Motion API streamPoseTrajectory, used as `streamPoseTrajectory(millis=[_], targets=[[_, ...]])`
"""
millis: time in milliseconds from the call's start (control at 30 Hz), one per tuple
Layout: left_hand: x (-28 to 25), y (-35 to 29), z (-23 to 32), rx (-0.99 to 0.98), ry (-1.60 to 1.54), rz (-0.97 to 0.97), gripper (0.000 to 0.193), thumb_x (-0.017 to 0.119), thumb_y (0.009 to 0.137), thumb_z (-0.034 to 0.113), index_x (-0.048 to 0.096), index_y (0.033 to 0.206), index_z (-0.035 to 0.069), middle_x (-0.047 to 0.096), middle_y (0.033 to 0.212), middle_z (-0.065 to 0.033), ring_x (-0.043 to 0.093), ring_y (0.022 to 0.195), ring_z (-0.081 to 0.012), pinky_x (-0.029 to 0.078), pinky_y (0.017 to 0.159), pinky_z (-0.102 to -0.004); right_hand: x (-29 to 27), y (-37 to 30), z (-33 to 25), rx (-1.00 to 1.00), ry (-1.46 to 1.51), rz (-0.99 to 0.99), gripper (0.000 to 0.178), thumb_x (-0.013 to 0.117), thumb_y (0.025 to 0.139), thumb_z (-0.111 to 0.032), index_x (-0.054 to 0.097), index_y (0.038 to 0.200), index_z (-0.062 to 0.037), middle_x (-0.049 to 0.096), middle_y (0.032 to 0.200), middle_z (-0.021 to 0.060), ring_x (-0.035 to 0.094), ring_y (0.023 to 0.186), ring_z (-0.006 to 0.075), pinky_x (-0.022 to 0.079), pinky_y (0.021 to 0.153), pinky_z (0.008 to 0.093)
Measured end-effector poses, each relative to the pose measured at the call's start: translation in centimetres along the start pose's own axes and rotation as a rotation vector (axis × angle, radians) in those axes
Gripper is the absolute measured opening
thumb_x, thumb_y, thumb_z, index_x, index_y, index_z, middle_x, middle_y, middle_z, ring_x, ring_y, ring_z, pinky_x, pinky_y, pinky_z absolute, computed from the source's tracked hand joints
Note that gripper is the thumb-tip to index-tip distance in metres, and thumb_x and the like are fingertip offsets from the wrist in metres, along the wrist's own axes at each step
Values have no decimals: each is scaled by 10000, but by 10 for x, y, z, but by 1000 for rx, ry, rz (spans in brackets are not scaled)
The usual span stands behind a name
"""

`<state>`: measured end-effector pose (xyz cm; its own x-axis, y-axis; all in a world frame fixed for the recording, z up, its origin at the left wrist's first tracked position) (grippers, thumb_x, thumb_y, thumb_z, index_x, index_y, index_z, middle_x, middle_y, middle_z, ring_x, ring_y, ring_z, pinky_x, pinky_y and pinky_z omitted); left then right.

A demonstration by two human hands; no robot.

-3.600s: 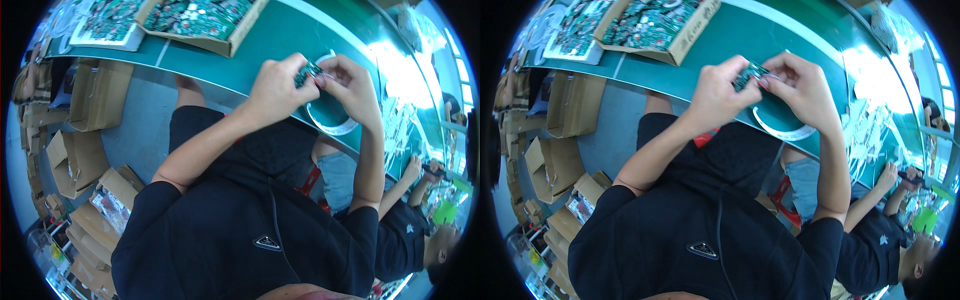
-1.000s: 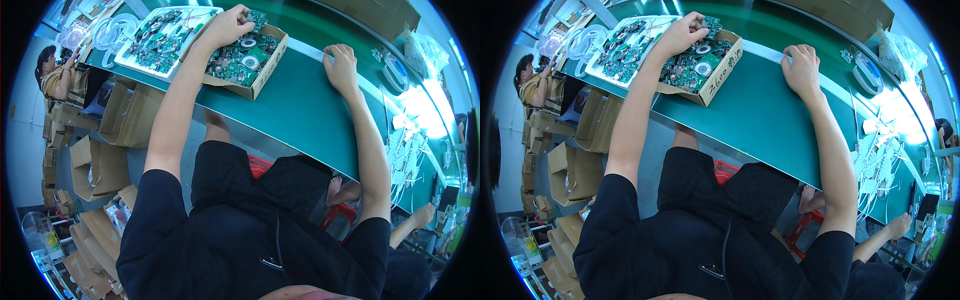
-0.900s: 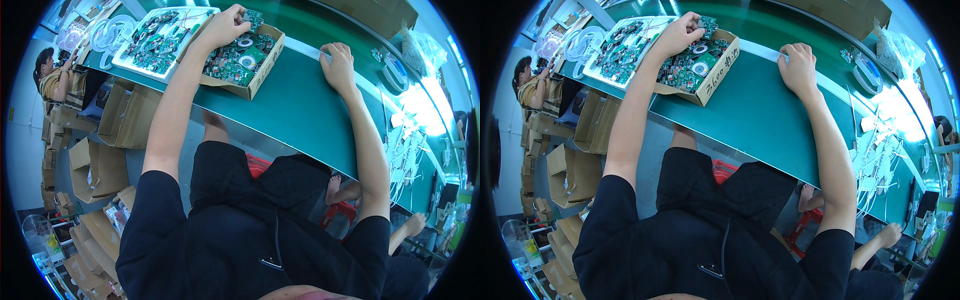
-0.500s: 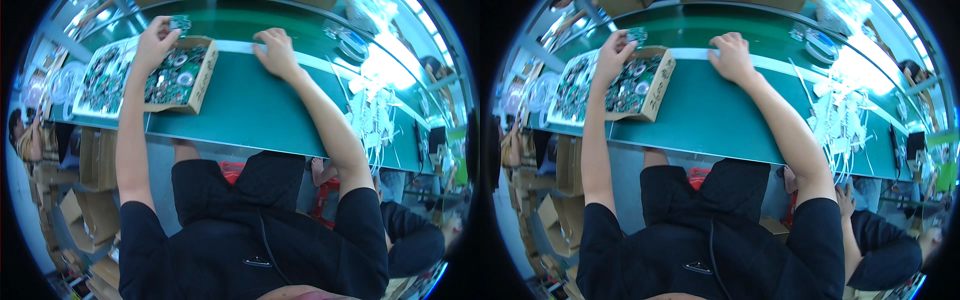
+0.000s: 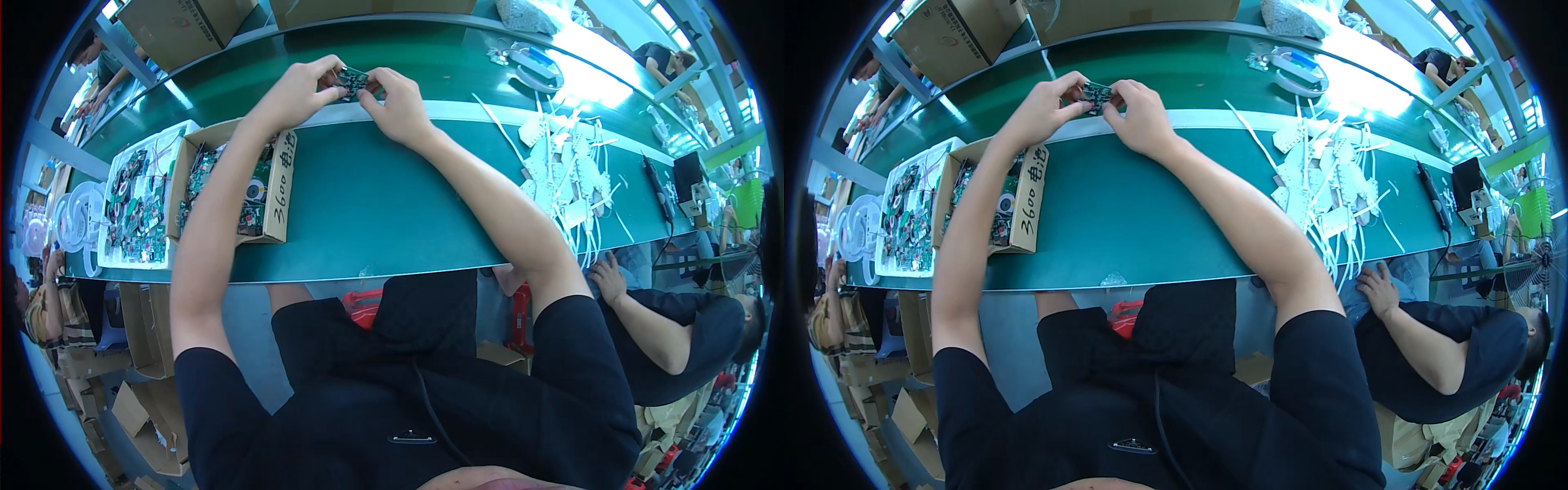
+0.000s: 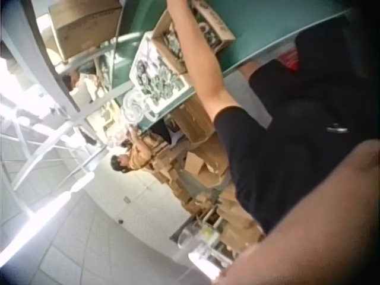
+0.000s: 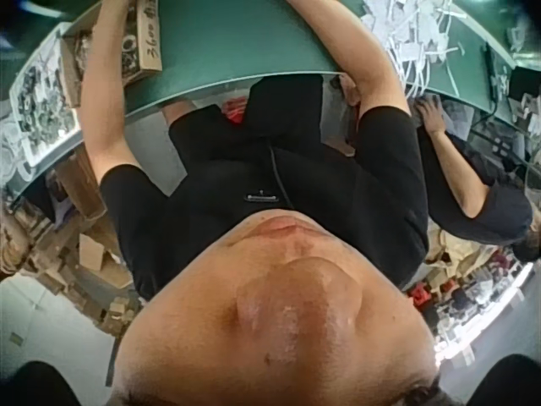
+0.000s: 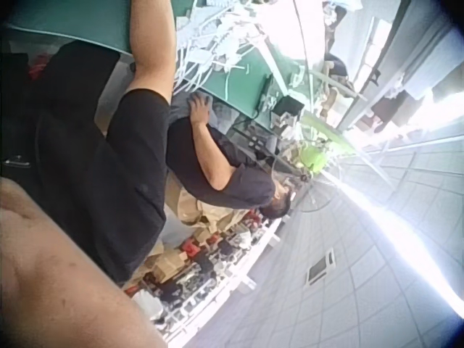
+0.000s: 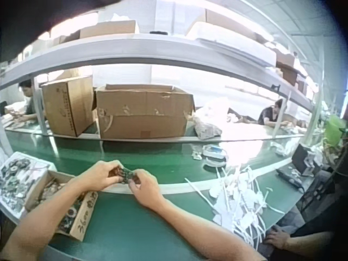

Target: The person assembles electronic components by hand, connecting wires to circuit boards.

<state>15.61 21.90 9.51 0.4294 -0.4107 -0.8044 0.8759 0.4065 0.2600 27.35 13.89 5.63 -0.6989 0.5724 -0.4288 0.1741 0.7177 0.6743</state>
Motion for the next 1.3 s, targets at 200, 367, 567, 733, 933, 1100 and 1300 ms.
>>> streamPoseTrajectory(millis=[200, 367, 567, 733, 933, 1100, 1300], targets=[[9, 0, -11, 61, 55, 83, 318, 771, 930, 215, 678, 1121, -23, 775, 941, -191, 752, 848, -317, 575, 804, -377, -2, -1, 15, 140, 18, -40, 207, 758, 882, -130, 742, 1023, 20, 755, 889, 147, 730, 816, 223, 575, 755, 351], [9, -8, -22, -4, 111, 85, 336, 766, 926, 229, 685, 1123, -32, 769, 941, -206, 741, 844, -319, 570, 809, -383, 7, -3, 15, 180, 12, -107, 227, 766, 889, -149, 743, 1047, 13, 760, 881, 118, 704, 813, 184, 557, 751, 321], [5, -10, -23, -1, 86, 134, 342, 753, 938, 230, 683, 1131, -44, 765, 929, -204, 733, 840, -316, 562, 800, -385, 12, -5, 14, 210, -22, -173, 289, 793, 914, -207, 725, 1100, 4, 736, 908, 58, 634, 844, 133, 520, 796, 294], [3, -12, -23, -2, 65, 170, 333, 743, 948, 225, 682, 1138, -41, 758, 915, -198, 719, 815, -307, 550, 778, -383, 11, -4, 13, 179, -16, -139, 317, 808, 921, -250, 729, 1103, -3, 712, 879, 50, 623, 844, 129, 510, 783, 282], [4, -14, -20, 7, 90, 169, 327, 736, 960, 221, 681, 1160, -32, 724, 840, -171, 667, 739, -291, 523, 722, -382, 8, -3, 13, 216, -36, -137, 283, 815, 917, -238, 757, 1027, 16, 755, 881, 86, 672, 822, 160, 555, 807, 312], [4, -13, -17, 19, 98, 165, 326, 737, 960, 222, 679, 1164, -25, 709, 811, -161, 655, 714, -287, 516, 708, -387, 7, -3, 13, 222, -44, -138, 276, 815, 919, -249, 762, 994, 12, 750, 848, 95, 676, 791, 168, 556, 796, 315], [6, -14, -21, 0, 124, 157, 328, 740, 956, 224, 682, 1163, -24, 719, 828, -165, 663, 724, -296, 522, 708, -396, 7, -3, 10, 245, -75, -153, 266, 812, 922, -246, 763, 982, 9, 747, 834, 99, 681, 778, 170, 556, 787, 314]])
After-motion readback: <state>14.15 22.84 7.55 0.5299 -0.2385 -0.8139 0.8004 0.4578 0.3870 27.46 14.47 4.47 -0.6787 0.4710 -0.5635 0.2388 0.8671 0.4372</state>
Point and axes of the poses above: each hand's wrist, its own y-axis towards the middle knuckle, its own x-axis out of the palm, z = x × y, the point moved 10 cm from there along y, towards the middle knuckle
